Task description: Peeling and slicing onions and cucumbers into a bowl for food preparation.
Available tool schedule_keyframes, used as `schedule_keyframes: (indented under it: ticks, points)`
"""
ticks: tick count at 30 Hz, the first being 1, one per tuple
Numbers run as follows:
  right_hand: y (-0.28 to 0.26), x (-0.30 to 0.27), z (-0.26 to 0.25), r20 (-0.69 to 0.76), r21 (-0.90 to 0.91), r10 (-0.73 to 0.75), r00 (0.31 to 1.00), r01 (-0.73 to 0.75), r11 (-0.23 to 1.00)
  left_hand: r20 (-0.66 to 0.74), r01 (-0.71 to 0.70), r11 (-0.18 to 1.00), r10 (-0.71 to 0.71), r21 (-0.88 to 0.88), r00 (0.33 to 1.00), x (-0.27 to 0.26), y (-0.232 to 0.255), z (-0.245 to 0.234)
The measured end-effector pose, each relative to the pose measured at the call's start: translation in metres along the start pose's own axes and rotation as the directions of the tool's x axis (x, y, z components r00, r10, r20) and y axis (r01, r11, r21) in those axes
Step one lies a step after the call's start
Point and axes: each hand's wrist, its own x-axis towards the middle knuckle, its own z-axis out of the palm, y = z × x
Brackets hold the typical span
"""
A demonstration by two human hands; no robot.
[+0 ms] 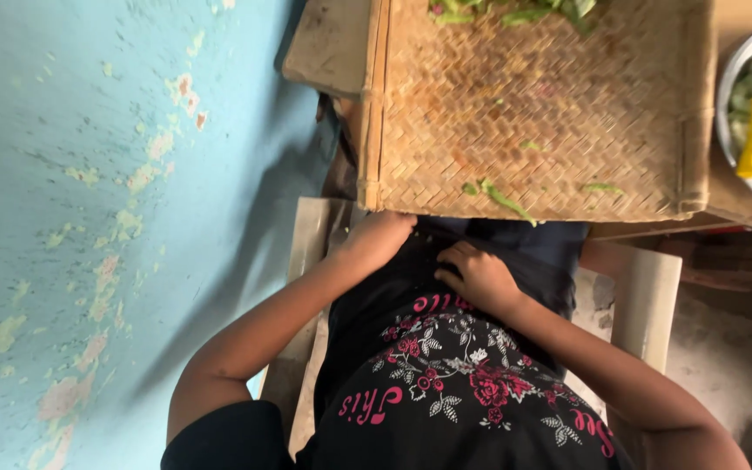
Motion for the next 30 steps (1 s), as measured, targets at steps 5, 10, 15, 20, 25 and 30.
schedule_keyframes:
  ticks: [5, 10, 15, 20, 25, 30]
  points:
    - [0.029, -0.009, 0.011, 0.331, 0.238, 0.175, 0.927, -0.262, 0.935, 0.015, -0.005, 0.835, -0.003, 0.549, 1.0, -0.001, 0.015, 0.024]
    - [0.035, -0.014, -0.002, 0.236, 0.025, 0.038, 0.971, -0.046, 0.999, -0.011, -0.247, 0.735, 0.327, 0.632, 0.945, -0.004, 0.033, -0.005]
    - [0.045, -0.023, 0.018, 0.276, -0.338, 0.019, 0.961, 0.079, 0.938, 0.004, -0.332, 0.761, 0.397, 0.557, 0.918, -0.008, 0.008, -0.005]
    - [0.054, -0.023, 0.001, 0.175, -0.309, 0.049, 0.983, 0.008, 0.951, 0.095, -0.305, 0.862, 0.292, 0.404, 0.952, -0.002, -0.002, -0.011]
    - [0.085, -0.01, -0.019, 0.21, 0.089, 0.02, 0.977, -0.04, 0.995, 0.057, -0.237, 0.936, 0.23, 0.261, 0.972, 0.002, 0.0, -0.014]
    - [0.1, -0.013, -0.035, 0.326, 0.64, 0.218, 0.92, -0.385, 0.665, -0.093, -0.231, 0.896, 0.285, 0.38, 0.954, 0.009, -0.013, -0.004]
